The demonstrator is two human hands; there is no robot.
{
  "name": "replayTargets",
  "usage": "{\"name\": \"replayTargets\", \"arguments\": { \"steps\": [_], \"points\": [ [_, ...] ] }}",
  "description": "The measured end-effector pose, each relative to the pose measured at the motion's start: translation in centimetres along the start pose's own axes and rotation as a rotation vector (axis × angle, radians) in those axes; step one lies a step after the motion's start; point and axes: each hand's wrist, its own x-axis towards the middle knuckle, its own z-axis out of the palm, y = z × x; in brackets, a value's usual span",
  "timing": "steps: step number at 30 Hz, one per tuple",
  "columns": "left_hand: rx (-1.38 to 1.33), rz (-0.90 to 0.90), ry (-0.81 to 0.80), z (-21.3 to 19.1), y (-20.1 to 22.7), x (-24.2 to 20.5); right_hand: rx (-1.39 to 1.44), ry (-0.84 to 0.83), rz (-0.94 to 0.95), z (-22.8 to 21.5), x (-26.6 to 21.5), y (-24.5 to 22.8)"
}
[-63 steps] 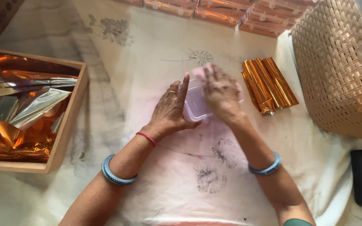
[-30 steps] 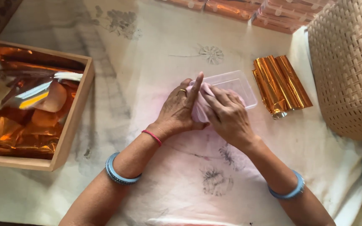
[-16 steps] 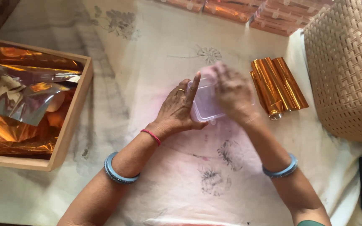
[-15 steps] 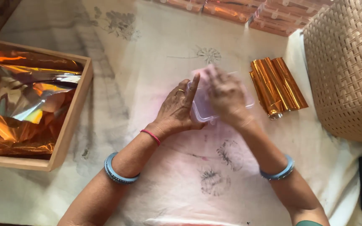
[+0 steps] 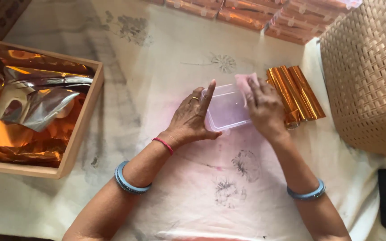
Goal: Wipe a clear plastic container and pack several foil-wrapped items into it.
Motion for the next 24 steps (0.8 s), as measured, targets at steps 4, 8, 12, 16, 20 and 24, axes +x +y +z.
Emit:
{"name": "replayTargets", "arguments": {
  "steps": [4, 8, 12, 16, 20, 24],
  "points": [
    [0.008, -0.016, -0.023, -0.1, 0.2, 0.0, -0.052, -0.012, -0.088, -2.4, -2.8, -5.2],
    [0.006, -0.021, -0.021, -0.1, 0.1, -0.2, 0.09, 0.117, -0.278, -2.3, -3.5, -4.5],
    [-0.014, -0.015, -0.037, -0.3, 0.3, -0.1, 0.116, 0.123, -0.076, -2.1, -2.9, -1.6],
    [0.004, 0.066, 0.037, -0.1, 0.0, -0.3, 0.143, 0.199, -0.015, -2.3, -3.1, -1.9],
    [-0.028, 0.045, 0.015, -0.3, 0.4, -0.3, 0.148, 0.205, -0.048, -2.2, -3.7, -2.4],
    [0.004, 0.022, 0.004, -0.5, 0.6, -0.3, 0.12, 0.207, -0.043, -0.5, -4.2, -2.1]
  ]
}}
